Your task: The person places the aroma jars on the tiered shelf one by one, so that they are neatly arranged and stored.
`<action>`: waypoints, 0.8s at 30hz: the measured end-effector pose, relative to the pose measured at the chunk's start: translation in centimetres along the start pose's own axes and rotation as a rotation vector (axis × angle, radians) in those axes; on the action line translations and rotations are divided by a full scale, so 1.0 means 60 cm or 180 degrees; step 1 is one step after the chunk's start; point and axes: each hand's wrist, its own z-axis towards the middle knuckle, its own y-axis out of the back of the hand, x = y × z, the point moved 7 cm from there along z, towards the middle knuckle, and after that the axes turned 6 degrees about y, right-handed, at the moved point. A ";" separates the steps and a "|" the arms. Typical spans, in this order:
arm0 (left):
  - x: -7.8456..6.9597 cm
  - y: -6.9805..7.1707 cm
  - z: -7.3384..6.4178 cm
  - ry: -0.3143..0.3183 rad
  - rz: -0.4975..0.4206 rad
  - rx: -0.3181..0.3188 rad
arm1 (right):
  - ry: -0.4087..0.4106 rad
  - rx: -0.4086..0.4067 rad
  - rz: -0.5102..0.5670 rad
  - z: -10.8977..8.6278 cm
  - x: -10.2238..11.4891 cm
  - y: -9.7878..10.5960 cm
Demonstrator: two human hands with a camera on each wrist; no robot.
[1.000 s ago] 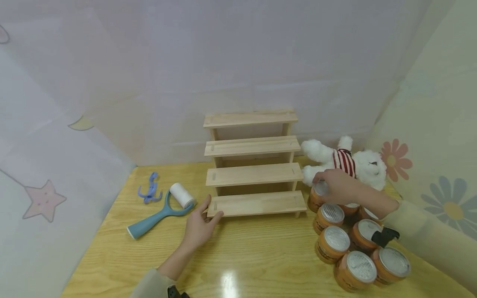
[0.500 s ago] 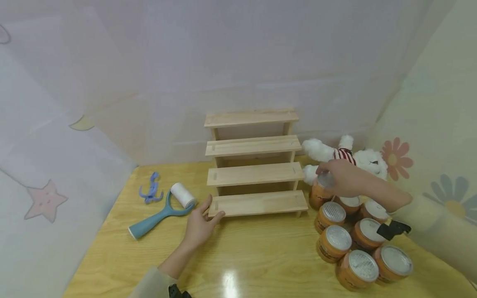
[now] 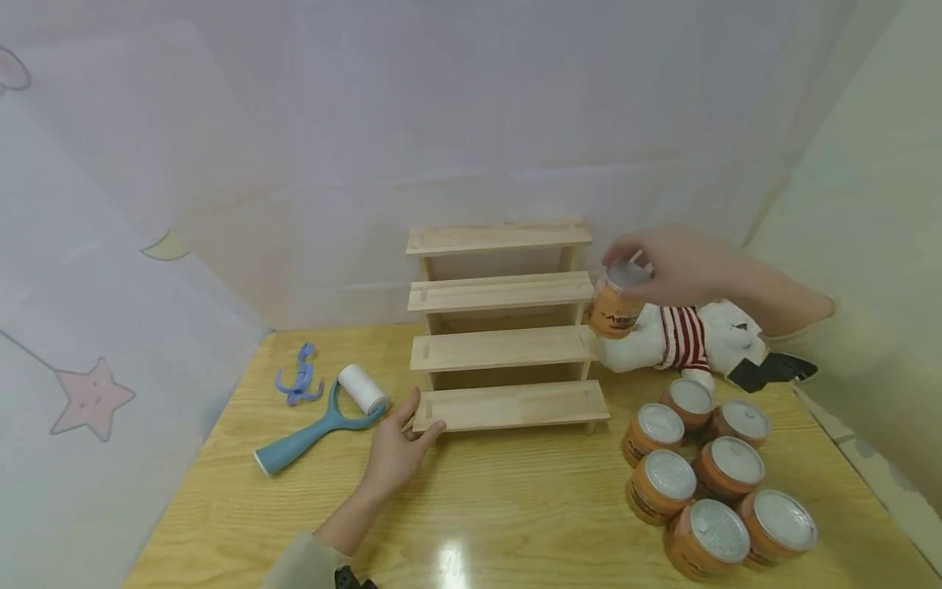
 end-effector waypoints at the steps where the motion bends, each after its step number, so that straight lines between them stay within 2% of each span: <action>1: 0.001 0.000 0.000 0.0026 -0.0025 -0.0004 | -0.0002 0.0000 0.0024 0.010 0.004 0.012; 5: 0.000 0.000 0.001 0.0021 -0.0060 -0.0015 | 0.0037 -0.0030 0.0067 0.047 0.016 0.050; 8: -0.001 -0.002 0.002 0.0019 -0.0123 0.0005 | 0.0105 -0.0069 0.0051 0.072 0.022 0.065; 14: 0.002 -0.004 0.004 0.0104 -0.0273 0.0039 | 0.0067 -0.0005 0.0079 0.110 0.028 0.072; 18: 0.002 -0.003 0.006 0.0089 -0.0285 -0.0018 | 0.0017 0.0020 0.0124 0.137 0.036 0.072; 24: -0.002 -0.002 0.005 0.0038 -0.0213 -0.0114 | -0.0069 -0.0023 0.0006 0.183 0.053 0.076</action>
